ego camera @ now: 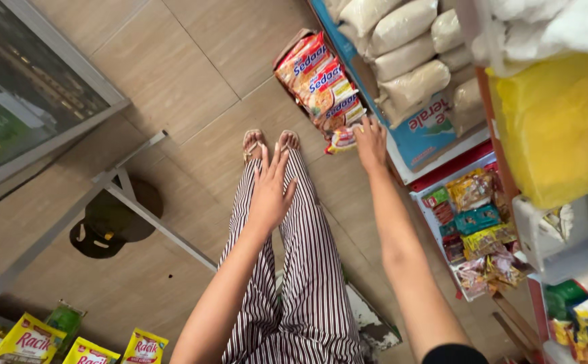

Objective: The person wipes a shelf surface with a cloth, then picks up multiple packets of instant noodles from a box on the floor and arranges them on the shelf. They handle different noodle brands, placing them in neat rows.

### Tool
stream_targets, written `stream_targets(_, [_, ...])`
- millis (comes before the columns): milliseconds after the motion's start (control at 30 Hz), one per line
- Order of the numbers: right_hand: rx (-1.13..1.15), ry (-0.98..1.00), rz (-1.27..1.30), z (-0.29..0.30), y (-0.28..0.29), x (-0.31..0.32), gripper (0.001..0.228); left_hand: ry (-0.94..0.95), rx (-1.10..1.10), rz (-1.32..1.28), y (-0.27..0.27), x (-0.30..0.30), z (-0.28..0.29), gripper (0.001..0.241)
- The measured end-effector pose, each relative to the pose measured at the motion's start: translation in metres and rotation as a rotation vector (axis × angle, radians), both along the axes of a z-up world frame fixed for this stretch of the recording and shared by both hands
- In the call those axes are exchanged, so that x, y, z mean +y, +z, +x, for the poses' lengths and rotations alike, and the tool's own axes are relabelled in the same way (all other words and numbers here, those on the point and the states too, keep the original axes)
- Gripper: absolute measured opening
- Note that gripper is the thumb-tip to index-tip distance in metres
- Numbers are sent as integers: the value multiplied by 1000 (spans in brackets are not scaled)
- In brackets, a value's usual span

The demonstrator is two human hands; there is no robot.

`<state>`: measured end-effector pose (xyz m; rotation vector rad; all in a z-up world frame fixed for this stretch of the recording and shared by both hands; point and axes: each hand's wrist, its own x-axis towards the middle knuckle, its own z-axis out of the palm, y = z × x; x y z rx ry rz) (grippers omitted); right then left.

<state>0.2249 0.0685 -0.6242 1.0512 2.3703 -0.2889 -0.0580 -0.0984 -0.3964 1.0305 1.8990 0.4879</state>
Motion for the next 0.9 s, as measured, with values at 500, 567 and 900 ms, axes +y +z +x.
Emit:
stream_targets(500, [960,-1263,-469,15,-73,-81,118,82,-111,-22,-72,5,21,64])
stream_targets(567, [964,-1281,-452,25,-77,-91,121,75,-99,-30,-78,6,21,64])
stream_targets(900, [843,-1366,-287,74,-70,-142,116,-70,50,5,-96,-20,39,71])
